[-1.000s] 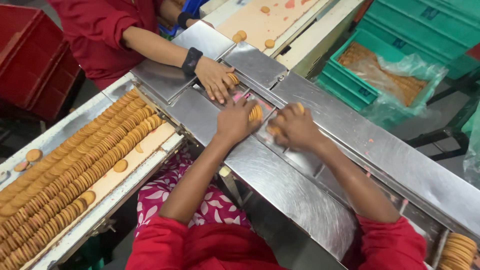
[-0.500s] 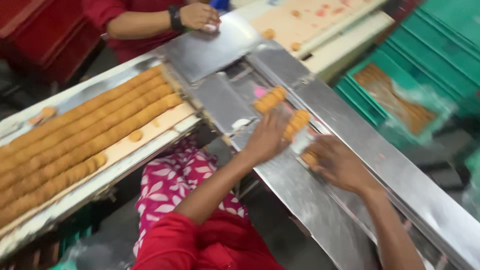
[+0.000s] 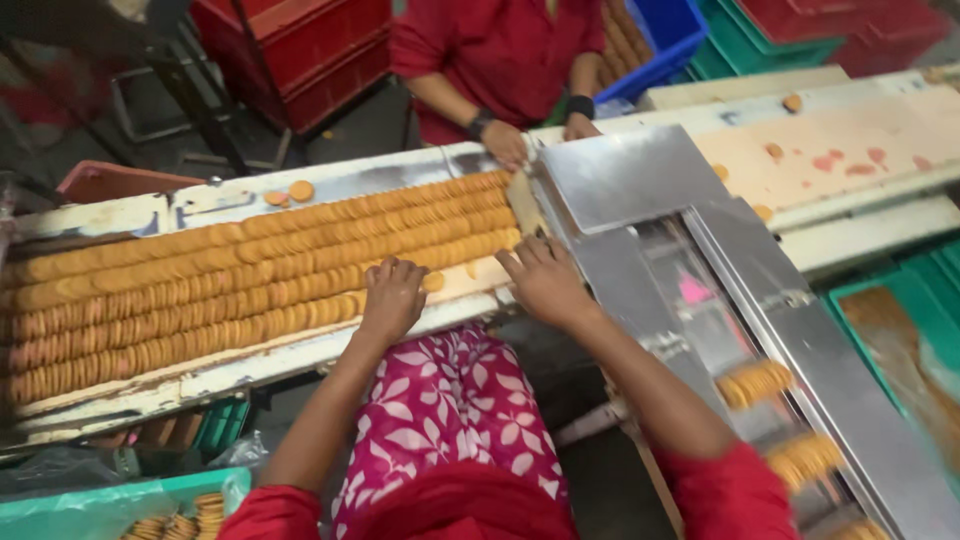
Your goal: The person stacks round cookies from a conveyor belt into vertical columns and places them into a metal tray. The person repeats this process continuously as cookies move along the belt.
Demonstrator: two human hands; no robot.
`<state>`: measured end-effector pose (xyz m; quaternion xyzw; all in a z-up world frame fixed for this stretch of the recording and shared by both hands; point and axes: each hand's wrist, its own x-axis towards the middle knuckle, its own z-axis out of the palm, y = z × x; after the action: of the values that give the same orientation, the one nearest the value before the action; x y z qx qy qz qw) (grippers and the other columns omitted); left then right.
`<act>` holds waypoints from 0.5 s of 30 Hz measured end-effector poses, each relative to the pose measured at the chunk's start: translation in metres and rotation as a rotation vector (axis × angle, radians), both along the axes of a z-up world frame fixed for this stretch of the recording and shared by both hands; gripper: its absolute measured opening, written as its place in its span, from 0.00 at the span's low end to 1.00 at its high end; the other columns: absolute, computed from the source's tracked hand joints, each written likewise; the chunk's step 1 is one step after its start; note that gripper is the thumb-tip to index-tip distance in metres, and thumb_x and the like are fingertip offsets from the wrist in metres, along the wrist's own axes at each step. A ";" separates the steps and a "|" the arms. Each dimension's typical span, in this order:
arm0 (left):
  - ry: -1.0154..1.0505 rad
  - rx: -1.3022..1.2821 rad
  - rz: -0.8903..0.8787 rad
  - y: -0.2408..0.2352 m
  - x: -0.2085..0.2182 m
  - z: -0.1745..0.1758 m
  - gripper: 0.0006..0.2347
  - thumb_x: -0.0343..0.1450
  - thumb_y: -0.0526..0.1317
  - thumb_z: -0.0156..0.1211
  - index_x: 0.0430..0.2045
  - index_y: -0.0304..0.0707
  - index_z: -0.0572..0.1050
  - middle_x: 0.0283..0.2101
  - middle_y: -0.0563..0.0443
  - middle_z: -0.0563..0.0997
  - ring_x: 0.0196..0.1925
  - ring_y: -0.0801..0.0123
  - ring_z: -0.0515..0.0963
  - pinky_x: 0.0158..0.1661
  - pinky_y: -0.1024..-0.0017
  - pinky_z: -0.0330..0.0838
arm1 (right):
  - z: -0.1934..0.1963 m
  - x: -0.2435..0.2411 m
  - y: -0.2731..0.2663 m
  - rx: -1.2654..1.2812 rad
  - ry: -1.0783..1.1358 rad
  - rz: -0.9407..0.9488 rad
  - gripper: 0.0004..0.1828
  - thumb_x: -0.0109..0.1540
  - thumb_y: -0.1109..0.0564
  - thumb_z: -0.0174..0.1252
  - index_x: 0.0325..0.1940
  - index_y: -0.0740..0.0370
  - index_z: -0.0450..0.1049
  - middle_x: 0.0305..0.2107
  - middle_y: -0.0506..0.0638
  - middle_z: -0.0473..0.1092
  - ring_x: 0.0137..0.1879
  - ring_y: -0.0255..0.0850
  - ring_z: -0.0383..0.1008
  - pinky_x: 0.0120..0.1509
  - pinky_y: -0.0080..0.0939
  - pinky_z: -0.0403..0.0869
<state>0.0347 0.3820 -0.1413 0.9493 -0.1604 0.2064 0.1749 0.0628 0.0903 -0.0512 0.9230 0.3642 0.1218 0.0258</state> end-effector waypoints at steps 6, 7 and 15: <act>0.069 0.001 0.121 0.054 0.022 -0.022 0.24 0.59 0.42 0.70 0.49 0.38 0.75 0.49 0.45 0.75 0.57 0.51 0.69 0.53 0.49 0.60 | -0.118 0.123 0.045 -0.198 -0.158 -0.084 0.16 0.61 0.53 0.53 0.51 0.58 0.75 0.43 0.57 0.74 0.63 0.56 0.67 0.72 0.67 0.60; 0.063 0.022 0.132 0.062 0.023 -0.026 0.24 0.59 0.42 0.70 0.49 0.38 0.75 0.48 0.45 0.75 0.56 0.51 0.70 0.53 0.49 0.60 | -0.131 0.128 0.045 -0.201 -0.158 -0.063 0.16 0.59 0.53 0.54 0.49 0.59 0.74 0.43 0.57 0.74 0.63 0.55 0.68 0.73 0.67 0.60; -0.035 0.123 0.102 0.094 0.033 -0.078 0.14 0.66 0.37 0.63 0.46 0.38 0.75 0.47 0.48 0.74 0.52 0.57 0.73 0.58 0.52 0.63 | -0.148 0.078 0.101 0.368 0.434 -0.164 0.25 0.60 0.54 0.57 0.61 0.62 0.68 0.55 0.64 0.66 0.62 0.63 0.65 0.66 0.63 0.67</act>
<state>0.0672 0.4757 -0.2193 0.9614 -0.1271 0.2214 0.1025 0.1403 0.1912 -0.1989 0.9430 0.2574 -0.0168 -0.2105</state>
